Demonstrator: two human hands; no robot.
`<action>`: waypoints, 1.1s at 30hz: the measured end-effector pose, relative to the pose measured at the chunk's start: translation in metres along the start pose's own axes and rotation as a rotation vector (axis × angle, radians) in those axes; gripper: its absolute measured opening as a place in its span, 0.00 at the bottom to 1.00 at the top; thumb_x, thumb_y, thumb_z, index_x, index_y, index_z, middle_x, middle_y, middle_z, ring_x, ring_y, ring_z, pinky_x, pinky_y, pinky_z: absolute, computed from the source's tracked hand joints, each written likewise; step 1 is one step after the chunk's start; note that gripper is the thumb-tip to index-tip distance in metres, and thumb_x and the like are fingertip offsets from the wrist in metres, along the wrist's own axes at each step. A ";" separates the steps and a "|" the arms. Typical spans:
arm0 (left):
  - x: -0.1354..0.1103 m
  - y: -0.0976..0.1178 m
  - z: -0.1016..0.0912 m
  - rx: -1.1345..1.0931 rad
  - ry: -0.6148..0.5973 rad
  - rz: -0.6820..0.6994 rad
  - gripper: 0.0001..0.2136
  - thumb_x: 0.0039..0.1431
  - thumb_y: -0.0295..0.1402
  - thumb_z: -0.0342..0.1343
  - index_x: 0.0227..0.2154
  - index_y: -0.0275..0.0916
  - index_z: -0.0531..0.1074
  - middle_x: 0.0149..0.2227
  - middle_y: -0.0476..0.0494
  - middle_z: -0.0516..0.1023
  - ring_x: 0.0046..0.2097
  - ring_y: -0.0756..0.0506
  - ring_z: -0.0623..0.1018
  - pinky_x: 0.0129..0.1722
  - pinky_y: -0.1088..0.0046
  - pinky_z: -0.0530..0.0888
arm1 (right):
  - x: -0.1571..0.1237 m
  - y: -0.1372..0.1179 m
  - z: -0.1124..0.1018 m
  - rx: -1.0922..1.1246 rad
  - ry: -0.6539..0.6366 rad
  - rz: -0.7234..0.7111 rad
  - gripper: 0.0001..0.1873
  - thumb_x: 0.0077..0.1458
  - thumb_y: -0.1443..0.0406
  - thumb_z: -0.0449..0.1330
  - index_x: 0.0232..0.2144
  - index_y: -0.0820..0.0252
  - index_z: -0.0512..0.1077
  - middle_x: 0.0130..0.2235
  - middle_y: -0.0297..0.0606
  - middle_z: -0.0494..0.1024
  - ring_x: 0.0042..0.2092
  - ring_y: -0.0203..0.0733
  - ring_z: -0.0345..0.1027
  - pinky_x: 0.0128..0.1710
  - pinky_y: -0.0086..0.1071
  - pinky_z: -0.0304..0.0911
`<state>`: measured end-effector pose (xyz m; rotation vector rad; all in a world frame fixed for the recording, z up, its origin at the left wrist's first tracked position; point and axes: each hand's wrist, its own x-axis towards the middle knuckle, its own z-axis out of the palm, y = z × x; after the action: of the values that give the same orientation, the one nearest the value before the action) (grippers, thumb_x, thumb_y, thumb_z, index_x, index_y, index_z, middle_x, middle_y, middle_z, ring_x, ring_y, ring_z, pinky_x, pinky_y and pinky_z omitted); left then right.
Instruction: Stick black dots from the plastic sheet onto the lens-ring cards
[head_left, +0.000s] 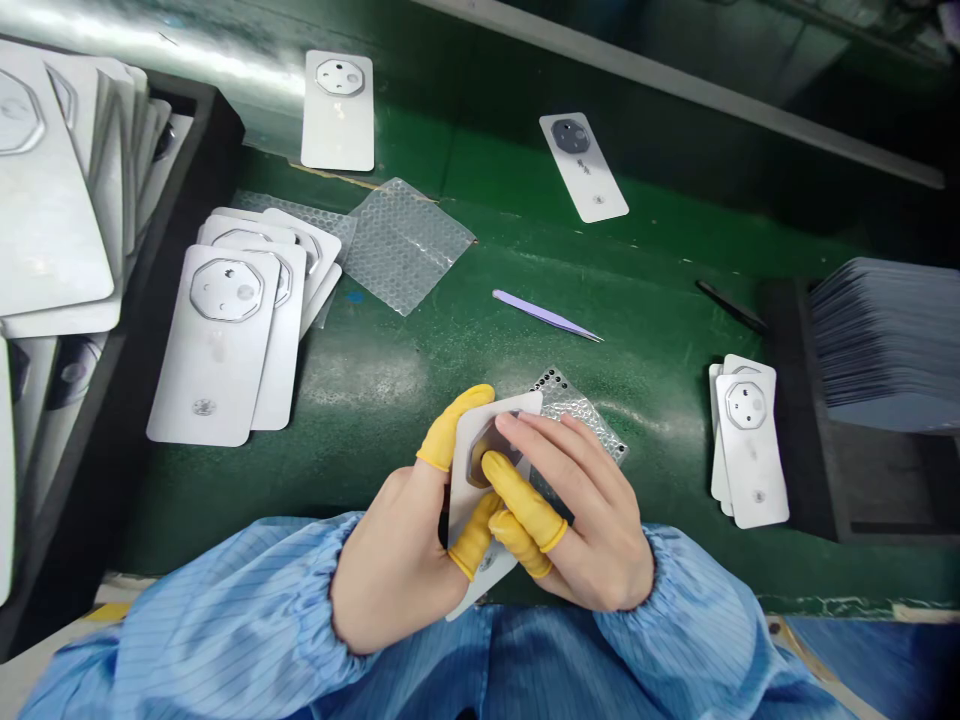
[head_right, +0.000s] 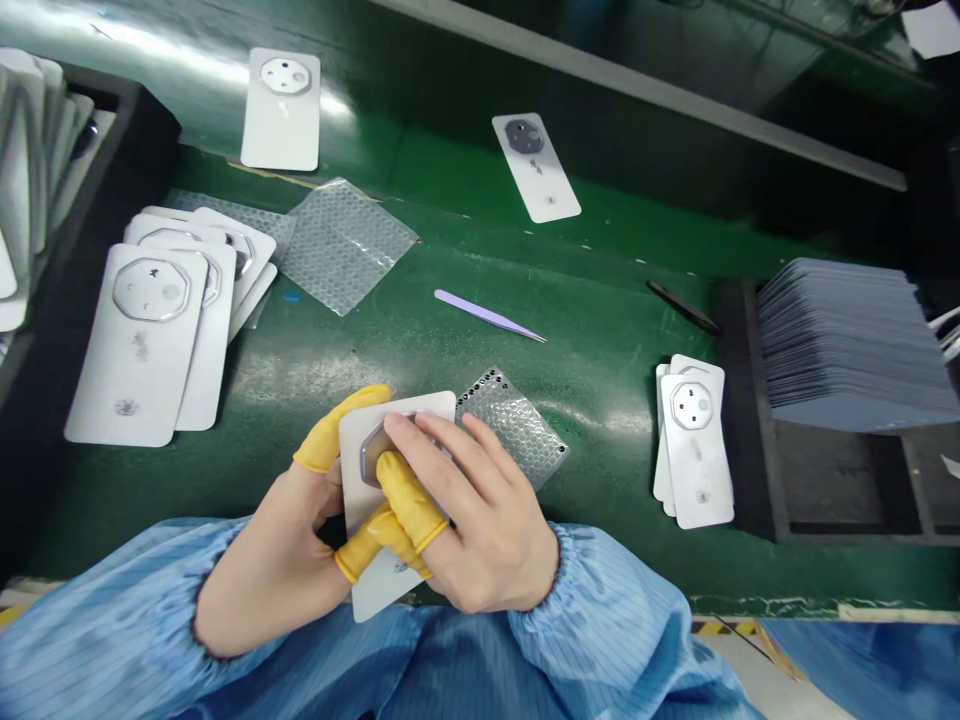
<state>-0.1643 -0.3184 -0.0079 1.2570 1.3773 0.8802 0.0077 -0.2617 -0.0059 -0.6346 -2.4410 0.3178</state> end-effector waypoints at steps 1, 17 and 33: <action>0.000 0.000 0.000 0.001 -0.001 -0.002 0.41 0.54 0.30 0.61 0.65 0.52 0.44 0.53 0.40 0.76 0.42 0.39 0.82 0.39 0.68 0.81 | 0.000 0.000 0.000 0.004 -0.003 0.003 0.12 0.62 0.64 0.51 0.41 0.62 0.73 0.54 0.52 0.73 0.61 0.52 0.61 0.54 0.53 0.67; 0.001 0.013 -0.004 -0.327 -0.083 0.035 0.39 0.55 0.22 0.59 0.61 0.66 0.49 0.59 0.53 0.70 0.44 0.46 0.81 0.34 0.77 0.80 | 0.007 0.010 0.000 0.342 0.067 0.043 0.17 0.63 0.66 0.50 0.51 0.61 0.69 0.57 0.50 0.70 0.60 0.51 0.63 0.53 0.52 0.70; -0.001 0.003 -0.003 -0.293 -0.034 0.075 0.39 0.50 0.23 0.63 0.61 0.57 0.53 0.51 0.46 0.75 0.44 0.41 0.80 0.38 0.72 0.80 | 0.006 0.009 0.000 0.192 -0.056 -0.076 0.19 0.64 0.65 0.48 0.51 0.73 0.68 0.61 0.58 0.63 0.65 0.57 0.53 0.56 0.53 0.66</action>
<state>-0.1664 -0.3187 -0.0041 1.0977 1.1322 1.0655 0.0070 -0.2514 -0.0061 -0.4547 -2.4429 0.5382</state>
